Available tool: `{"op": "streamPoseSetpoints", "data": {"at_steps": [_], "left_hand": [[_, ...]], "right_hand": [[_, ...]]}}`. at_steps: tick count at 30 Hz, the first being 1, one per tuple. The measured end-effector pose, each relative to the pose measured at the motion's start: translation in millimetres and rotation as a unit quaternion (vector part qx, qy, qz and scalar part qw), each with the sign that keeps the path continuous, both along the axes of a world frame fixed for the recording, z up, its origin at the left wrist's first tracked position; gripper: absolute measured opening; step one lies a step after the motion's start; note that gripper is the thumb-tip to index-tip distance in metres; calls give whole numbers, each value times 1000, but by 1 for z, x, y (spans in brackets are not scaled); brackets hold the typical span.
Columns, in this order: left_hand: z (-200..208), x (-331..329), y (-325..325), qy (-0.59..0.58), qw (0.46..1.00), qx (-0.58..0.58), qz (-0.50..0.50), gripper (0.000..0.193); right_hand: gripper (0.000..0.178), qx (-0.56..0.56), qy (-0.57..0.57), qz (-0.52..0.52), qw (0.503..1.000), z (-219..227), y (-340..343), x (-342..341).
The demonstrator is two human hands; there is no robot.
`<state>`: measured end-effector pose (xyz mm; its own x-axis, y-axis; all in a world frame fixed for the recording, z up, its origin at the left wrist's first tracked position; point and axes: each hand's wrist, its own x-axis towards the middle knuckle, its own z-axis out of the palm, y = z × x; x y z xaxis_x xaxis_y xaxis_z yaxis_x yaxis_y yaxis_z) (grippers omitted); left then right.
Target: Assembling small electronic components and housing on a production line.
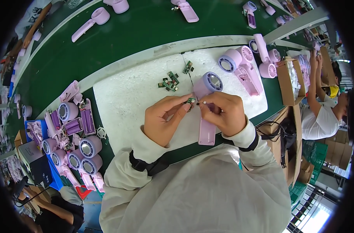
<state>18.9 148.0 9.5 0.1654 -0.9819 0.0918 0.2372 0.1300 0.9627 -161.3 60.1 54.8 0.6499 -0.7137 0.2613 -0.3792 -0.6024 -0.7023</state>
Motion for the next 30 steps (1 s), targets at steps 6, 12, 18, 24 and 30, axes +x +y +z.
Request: {"op": "streamPoseSetpoints", "data": {"at_steps": [6, 12, 18, 24, 30], "left_hand": [[1, 2, 1, -43, 999, -4, -29, 30], [-5, 11, -2, 56, 995, 24, -84, 28], [-7, 14, -3, 120, 974, 80, -172, 26], [-12, 9, -3, 99, 987, 25, -127, 27], [-7, 6, -4, 127, 988, 40, -77, 27]], "right_hand": [[11, 7, 3, 21, 1000, -1, -1, 0], [12, 156, 19, -7, 988, 10, -7, -10], [13, 222, 9, 9, 975, 5, -9, -16], [16, 240, 1, -17, 971, -1, -6, -12], [23, 123, -31, 13, 992, 0, 1, -10]]}}
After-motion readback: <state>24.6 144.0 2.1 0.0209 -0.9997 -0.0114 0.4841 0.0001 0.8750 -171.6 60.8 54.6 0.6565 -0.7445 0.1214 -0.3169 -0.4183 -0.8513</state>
